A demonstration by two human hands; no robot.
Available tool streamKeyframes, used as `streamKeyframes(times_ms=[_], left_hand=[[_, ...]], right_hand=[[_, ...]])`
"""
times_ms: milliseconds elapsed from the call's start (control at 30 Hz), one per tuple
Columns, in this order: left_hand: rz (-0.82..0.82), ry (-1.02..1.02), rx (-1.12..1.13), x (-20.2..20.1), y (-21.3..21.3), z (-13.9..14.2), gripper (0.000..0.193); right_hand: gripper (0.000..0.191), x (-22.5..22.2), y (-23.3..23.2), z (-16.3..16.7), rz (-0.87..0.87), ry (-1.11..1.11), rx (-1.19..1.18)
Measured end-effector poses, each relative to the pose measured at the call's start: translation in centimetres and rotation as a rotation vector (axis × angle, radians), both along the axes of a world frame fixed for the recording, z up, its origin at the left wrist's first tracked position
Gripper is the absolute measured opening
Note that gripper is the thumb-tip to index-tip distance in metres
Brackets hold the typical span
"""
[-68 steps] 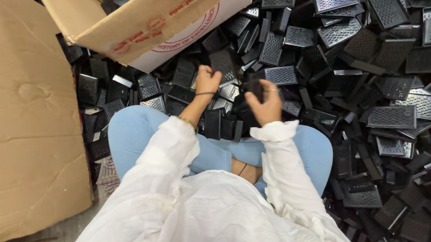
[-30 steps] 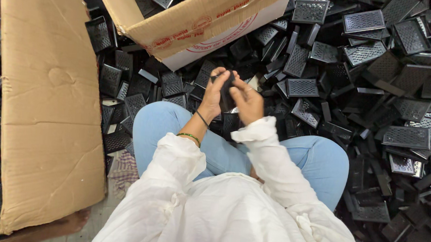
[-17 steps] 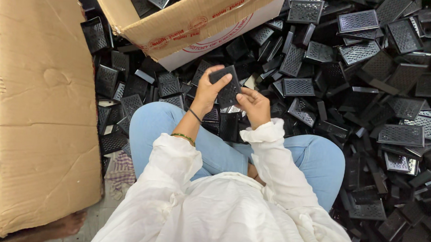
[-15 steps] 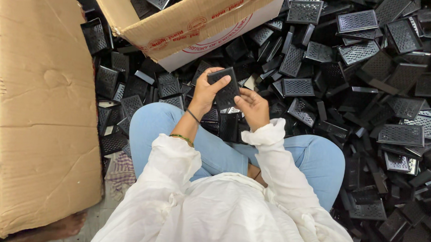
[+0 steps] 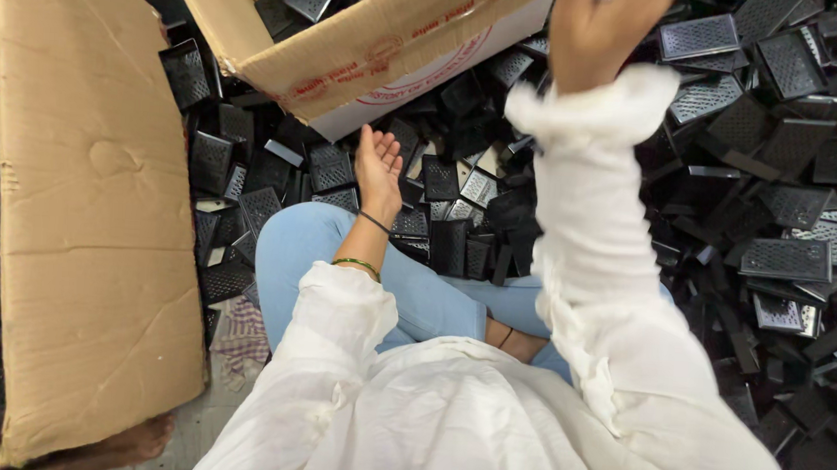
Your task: The person sits on the floor surrounded by small metal graters and repeatedly picks them up, turns them over, and places them into a cardboard box. The person handles the items one at a time, inspecting them briefly before depositing them into the box.
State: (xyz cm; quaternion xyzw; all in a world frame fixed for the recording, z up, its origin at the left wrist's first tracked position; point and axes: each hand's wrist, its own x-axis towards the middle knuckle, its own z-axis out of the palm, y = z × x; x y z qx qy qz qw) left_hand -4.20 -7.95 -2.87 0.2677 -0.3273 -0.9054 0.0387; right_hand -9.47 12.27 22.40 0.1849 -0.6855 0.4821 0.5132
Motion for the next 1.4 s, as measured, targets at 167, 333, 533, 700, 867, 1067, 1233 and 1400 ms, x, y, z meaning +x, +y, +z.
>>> streamKeyframes(times_ms=[167,333,533,700,867,1067,1233,1400], left_hand=[[-0.066,-0.013,-0.050,-0.1,1.3,0.8,0.060],[-0.210,-0.059,-0.051,0.4,1.6,1.1,0.062],[-0.424,-0.122,-0.321,0.4,2.2,0.1,0.065],[-0.608,0.167,-0.532,2.0,4.1,-0.4,0.089],[-0.519,0.141,-0.566,2.2,4.3,-0.4,0.067],[0.096,0.097,-0.205,-0.1,2.3,-1.1,0.044],[-0.109,0.185,-0.114,0.3,2.5,0.1,0.040],[-0.195,0.066,-0.091,0.5,2.6,1.4,0.021]], right_hand=[[0.034,2.0,-3.4,-11.9,-0.053,-0.631,0.245],[0.052,2.3,-5.7,-18.7,-0.244,-1.181,0.165],[0.032,4.1,-4.8,-19.2,-0.008,-1.013,0.190],[0.018,9.9,-1.7,-20.5,0.648,-1.155,-0.071],[0.019,11.8,1.3,-21.6,0.830,-1.218,-0.109],[0.041,6.0,3.0,-17.1,0.492,-1.033,0.672],[0.052,-2.7,2.4,-13.9,-0.445,-0.872,0.675],[0.049,-2.8,2.4,-14.4,-0.675,-1.101,0.765]])
